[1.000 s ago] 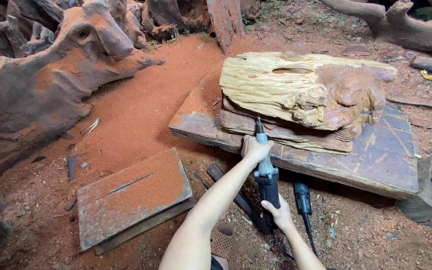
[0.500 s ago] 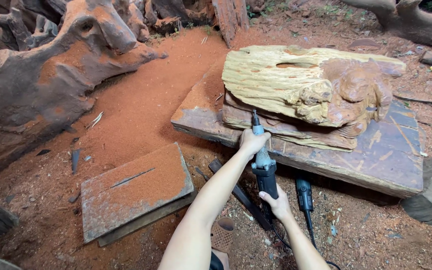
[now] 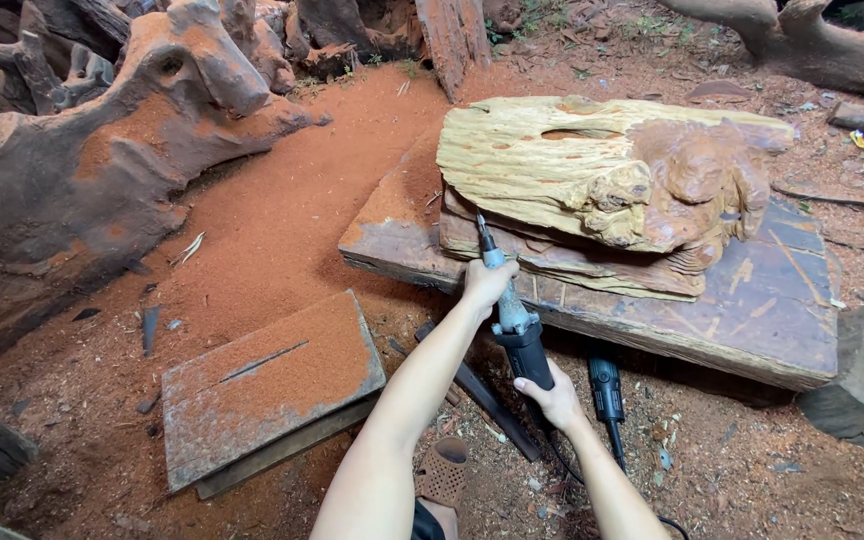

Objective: Carving and refining a wooden sculpture using a power rotary tool

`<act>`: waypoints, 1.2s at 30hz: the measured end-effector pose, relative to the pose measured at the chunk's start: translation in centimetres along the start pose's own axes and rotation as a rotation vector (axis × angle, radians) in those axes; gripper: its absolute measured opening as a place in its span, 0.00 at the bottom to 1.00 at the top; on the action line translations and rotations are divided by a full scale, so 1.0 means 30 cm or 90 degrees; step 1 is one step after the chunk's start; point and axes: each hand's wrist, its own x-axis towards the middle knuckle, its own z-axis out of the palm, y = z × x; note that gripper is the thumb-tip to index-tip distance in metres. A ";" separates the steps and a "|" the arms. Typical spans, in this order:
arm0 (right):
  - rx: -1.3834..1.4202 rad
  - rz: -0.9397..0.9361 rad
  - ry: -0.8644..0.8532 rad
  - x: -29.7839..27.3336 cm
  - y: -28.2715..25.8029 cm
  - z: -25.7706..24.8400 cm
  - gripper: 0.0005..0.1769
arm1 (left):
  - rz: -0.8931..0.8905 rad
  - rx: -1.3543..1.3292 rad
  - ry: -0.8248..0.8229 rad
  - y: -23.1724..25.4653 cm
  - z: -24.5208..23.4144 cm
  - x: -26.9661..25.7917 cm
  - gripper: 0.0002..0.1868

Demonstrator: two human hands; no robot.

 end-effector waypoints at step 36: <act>0.136 0.016 -0.030 -0.009 -0.046 0.004 0.20 | -0.031 0.054 -0.001 0.047 0.008 -0.037 0.25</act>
